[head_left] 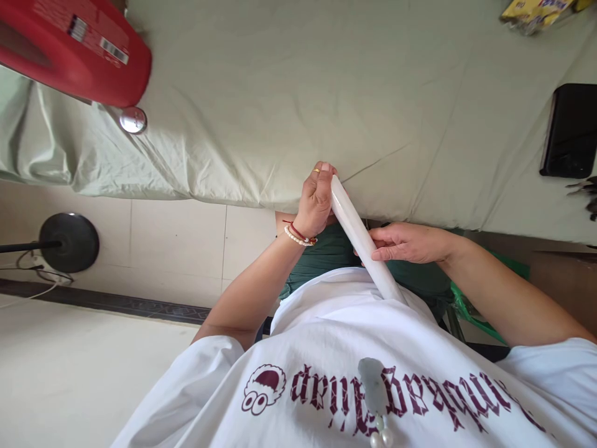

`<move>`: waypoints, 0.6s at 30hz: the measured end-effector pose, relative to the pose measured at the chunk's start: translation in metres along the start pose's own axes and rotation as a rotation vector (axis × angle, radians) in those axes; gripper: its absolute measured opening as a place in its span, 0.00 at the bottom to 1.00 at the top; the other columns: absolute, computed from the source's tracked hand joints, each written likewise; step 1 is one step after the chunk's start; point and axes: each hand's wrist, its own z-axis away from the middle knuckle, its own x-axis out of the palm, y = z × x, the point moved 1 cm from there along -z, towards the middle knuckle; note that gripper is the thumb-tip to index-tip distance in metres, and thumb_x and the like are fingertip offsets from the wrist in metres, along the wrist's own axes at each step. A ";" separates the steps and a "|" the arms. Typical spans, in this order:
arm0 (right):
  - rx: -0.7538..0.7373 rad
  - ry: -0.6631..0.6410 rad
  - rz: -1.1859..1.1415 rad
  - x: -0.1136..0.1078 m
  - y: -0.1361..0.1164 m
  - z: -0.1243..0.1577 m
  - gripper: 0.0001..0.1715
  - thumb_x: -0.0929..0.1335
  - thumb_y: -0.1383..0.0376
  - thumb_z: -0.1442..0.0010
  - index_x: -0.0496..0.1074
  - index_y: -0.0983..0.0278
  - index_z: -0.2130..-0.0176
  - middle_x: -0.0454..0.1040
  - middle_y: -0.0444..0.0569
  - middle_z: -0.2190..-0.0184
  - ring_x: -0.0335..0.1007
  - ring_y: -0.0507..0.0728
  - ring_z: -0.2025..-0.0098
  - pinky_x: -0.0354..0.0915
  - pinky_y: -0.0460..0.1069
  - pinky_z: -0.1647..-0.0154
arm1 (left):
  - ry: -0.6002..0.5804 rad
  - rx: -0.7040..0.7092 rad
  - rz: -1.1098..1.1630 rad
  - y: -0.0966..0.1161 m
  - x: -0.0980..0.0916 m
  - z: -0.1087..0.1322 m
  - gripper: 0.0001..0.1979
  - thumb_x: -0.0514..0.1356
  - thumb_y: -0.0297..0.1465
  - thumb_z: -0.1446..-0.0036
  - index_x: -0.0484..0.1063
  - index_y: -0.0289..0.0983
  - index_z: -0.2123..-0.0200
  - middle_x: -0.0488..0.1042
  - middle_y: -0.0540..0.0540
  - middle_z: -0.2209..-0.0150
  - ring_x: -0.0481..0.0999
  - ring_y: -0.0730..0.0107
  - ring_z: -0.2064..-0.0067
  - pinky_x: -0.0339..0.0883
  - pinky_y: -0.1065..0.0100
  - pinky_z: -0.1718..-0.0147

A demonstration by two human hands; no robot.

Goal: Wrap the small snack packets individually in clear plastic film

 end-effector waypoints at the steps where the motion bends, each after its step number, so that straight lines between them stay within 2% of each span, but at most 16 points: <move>1: 0.002 -0.032 -0.024 -0.001 0.001 0.001 0.30 0.71 0.45 0.34 0.79 0.66 0.48 0.81 0.50 0.54 0.75 0.59 0.54 0.71 0.52 0.51 | 0.001 0.002 0.000 0.000 0.000 0.000 0.31 0.54 0.65 0.38 0.65 0.41 0.64 0.69 0.51 0.79 0.65 0.74 0.82 0.57 0.69 0.83; 4: 0.004 -0.081 -0.108 -0.002 0.001 0.004 0.31 0.70 0.46 0.32 0.76 0.65 0.42 0.79 0.51 0.50 0.74 0.60 0.49 0.71 0.53 0.48 | 0.006 0.012 -0.013 -0.002 -0.001 -0.001 0.31 0.53 0.65 0.38 0.66 0.41 0.63 0.69 0.52 0.79 0.66 0.73 0.81 0.59 0.69 0.83; 8: -0.006 -0.068 -0.163 0.003 -0.002 0.007 0.30 0.69 0.46 0.33 0.75 0.64 0.42 0.79 0.52 0.50 0.74 0.60 0.48 0.71 0.54 0.48 | 0.036 0.001 -0.057 -0.004 -0.002 -0.002 0.32 0.51 0.65 0.37 0.69 0.41 0.61 0.69 0.52 0.78 0.68 0.72 0.80 0.62 0.68 0.82; 10: 0.017 -0.003 -0.097 0.012 -0.007 0.007 0.31 0.70 0.45 0.35 0.75 0.64 0.45 0.80 0.51 0.54 0.75 0.60 0.53 0.71 0.53 0.53 | 0.038 0.005 -0.048 -0.004 -0.002 -0.002 0.31 0.53 0.65 0.37 0.69 0.41 0.61 0.68 0.52 0.78 0.69 0.72 0.80 0.62 0.68 0.81; 14: 0.223 0.279 0.259 0.030 -0.018 0.004 0.26 0.75 0.45 0.42 0.74 0.64 0.57 0.78 0.49 0.65 0.70 0.58 0.66 0.64 0.51 0.66 | 0.025 0.015 -0.051 -0.005 -0.003 -0.003 0.30 0.54 0.64 0.37 0.68 0.41 0.62 0.68 0.51 0.78 0.67 0.72 0.80 0.60 0.68 0.81; 16: 0.249 0.304 0.336 0.033 -0.019 0.004 0.24 0.74 0.46 0.40 0.73 0.63 0.59 0.77 0.49 0.67 0.69 0.58 0.68 0.62 0.50 0.68 | 0.032 0.032 -0.077 -0.007 -0.005 -0.005 0.30 0.55 0.63 0.37 0.68 0.41 0.63 0.69 0.50 0.76 0.69 0.71 0.77 0.63 0.68 0.79; 18: 0.198 0.245 0.281 0.032 -0.015 0.004 0.23 0.72 0.46 0.38 0.74 0.63 0.58 0.77 0.49 0.66 0.70 0.58 0.67 0.63 0.50 0.67 | 0.046 0.054 -0.106 -0.010 -0.006 -0.006 0.28 0.56 0.61 0.35 0.70 0.40 0.63 0.70 0.48 0.73 0.72 0.69 0.72 0.68 0.67 0.74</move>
